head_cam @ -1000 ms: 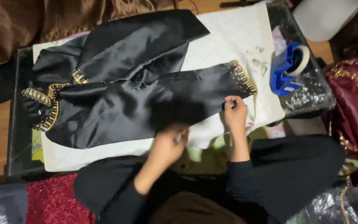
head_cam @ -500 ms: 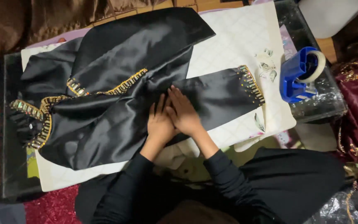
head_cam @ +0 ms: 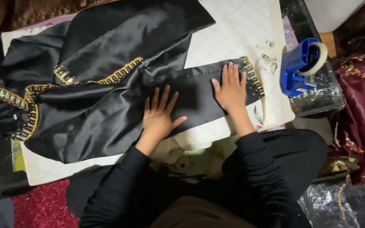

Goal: Smoothing and folding a black satin garment with gold trim on a low work surface

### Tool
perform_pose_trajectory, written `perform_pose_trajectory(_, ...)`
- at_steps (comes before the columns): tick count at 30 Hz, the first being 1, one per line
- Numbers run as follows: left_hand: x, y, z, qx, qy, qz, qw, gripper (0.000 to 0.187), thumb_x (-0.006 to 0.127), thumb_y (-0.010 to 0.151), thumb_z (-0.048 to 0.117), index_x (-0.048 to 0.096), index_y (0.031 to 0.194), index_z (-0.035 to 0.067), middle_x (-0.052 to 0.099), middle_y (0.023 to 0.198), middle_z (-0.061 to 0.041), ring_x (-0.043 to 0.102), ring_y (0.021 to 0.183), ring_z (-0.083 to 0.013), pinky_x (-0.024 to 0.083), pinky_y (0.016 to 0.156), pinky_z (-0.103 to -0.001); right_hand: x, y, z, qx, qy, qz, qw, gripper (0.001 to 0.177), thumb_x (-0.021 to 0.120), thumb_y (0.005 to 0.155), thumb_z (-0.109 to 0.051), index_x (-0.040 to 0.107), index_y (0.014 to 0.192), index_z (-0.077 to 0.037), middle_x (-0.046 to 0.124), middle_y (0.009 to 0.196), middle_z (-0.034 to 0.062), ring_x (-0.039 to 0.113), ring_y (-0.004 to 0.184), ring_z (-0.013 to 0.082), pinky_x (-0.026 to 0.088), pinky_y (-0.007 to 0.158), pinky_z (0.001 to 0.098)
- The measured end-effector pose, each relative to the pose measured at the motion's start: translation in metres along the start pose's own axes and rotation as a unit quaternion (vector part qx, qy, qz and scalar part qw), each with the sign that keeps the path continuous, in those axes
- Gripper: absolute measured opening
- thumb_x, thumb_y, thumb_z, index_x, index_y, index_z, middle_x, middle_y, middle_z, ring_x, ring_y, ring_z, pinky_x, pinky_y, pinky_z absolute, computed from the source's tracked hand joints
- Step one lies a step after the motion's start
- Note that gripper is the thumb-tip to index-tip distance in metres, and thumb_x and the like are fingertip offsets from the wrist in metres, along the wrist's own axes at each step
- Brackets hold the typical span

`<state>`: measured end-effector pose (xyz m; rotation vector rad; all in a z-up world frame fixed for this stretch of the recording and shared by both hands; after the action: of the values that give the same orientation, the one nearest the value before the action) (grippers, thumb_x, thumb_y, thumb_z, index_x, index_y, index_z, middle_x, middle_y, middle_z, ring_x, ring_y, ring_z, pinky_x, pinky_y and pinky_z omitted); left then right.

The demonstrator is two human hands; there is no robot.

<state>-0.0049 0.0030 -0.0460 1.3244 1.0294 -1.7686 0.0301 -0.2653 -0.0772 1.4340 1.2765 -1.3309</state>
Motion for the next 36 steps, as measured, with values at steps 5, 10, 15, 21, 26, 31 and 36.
perform_pose_trajectory(5,0.003,0.0,0.0,0.005,-0.011,-0.014,1.0,0.087,0.044,0.094,0.073,0.015,0.165,0.032,-0.006,0.173,-0.001,-0.006,0.157,-0.0339,0.003,0.124,-0.059,-0.021,-0.045,-0.084,-0.136,0.252,0.038,0.957,0.065,0.05,0.109,-0.033,0.027,0.162,-0.005,0.028,0.165,0.0246,0.025,0.152,0.0414,0.019,0.122,0.0627)
perform_pose_trajectory(10,0.009,-0.003,-0.003,0.028,-0.019,-0.003,0.999,0.083,0.044,0.096,0.07,0.019,0.164,0.031,-0.002,0.173,0.0,-0.004,0.157,-0.0344,0.003,0.123,-0.061,-0.012,-0.062,-0.101,-0.265,0.029,0.026,0.964,0.069,0.038,0.105,-0.054,0.03,0.162,-0.016,0.031,0.168,0.0087,0.027,0.155,0.0268,0.022,0.124,0.0549)
perform_pose_trajectory(15,0.015,-0.006,0.001,0.077,-0.033,0.168,0.982,0.078,0.061,0.092,0.056,0.038,0.158,0.02,0.017,0.172,-0.007,0.013,0.156,-0.0374,0.019,0.118,-0.066,-0.03,-0.037,-0.055,-0.182,0.013,0.064,0.981,0.067,0.048,0.104,-0.047,0.035,0.162,-0.016,0.034,0.167,0.0067,0.031,0.153,0.03,0.026,0.119,0.0619)
perform_pose_trajectory(21,0.016,0.031,0.05,0.163,-0.023,0.257,0.952,0.086,0.069,0.069,0.045,0.052,0.147,0.013,0.042,0.161,-0.012,0.04,0.149,-0.0277,0.03,0.117,-0.061,-0.015,-0.015,-0.023,-0.071,-0.037,0.062,0.995,0.069,0.035,0.109,-0.053,0.038,0.159,-0.006,0.038,0.164,0.0156,0.028,0.155,0.0258,0.004,0.127,0.0531)
perform_pose_trajectory(26,0.043,0.043,0.054,0.127,-0.022,0.278,0.952,0.078,0.063,0.078,0.052,0.052,0.145,0.015,0.051,0.152,-0.007,0.044,0.145,-0.0234,0.028,0.12,-0.051,-0.025,-0.031,-0.073,-0.169,0.244,0.089,0.951,0.059,0.058,0.102,-0.021,0.04,0.157,-0.008,0.046,0.155,0.021,0.041,0.146,0.0348,0.025,0.123,0.0524)
perform_pose_trajectory(31,0.012,0.027,0.054,0.148,-0.023,0.357,0.922,0.062,0.064,0.084,0.054,0.065,0.131,0.014,0.063,0.139,-0.007,0.052,0.14,-0.0288,0.04,0.115,-0.048,-0.013,-0.011,-0.06,-0.234,0.082,0.032,0.968,0.058,0.05,0.104,-0.043,0.042,0.158,-0.023,0.04,0.163,0.0029,0.032,0.153,0.0225,0.031,0.119,0.0576)
perform_pose_trajectory(36,0.012,0.028,0.054,0.132,-0.039,0.312,0.94,0.075,0.067,0.085,0.052,0.053,0.15,0.019,0.048,0.158,-0.004,0.045,0.145,-0.0279,0.037,0.116,-0.047,-0.026,0.013,-0.018,-0.139,-0.007,0.049,0.989,0.065,0.036,0.109,-0.052,0.028,0.164,-0.018,0.029,0.169,0.0076,0.021,0.157,0.0253,0.014,0.123,0.0615)
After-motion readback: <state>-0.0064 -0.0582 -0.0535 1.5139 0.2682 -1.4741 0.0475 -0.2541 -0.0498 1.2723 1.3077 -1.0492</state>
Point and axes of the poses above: each hand's wrist, its own y-axis towards the middle knuckle, its own x-axis out of the palm, z = x × y, the point moved 5 cm from there along y, towards the middle knuckle
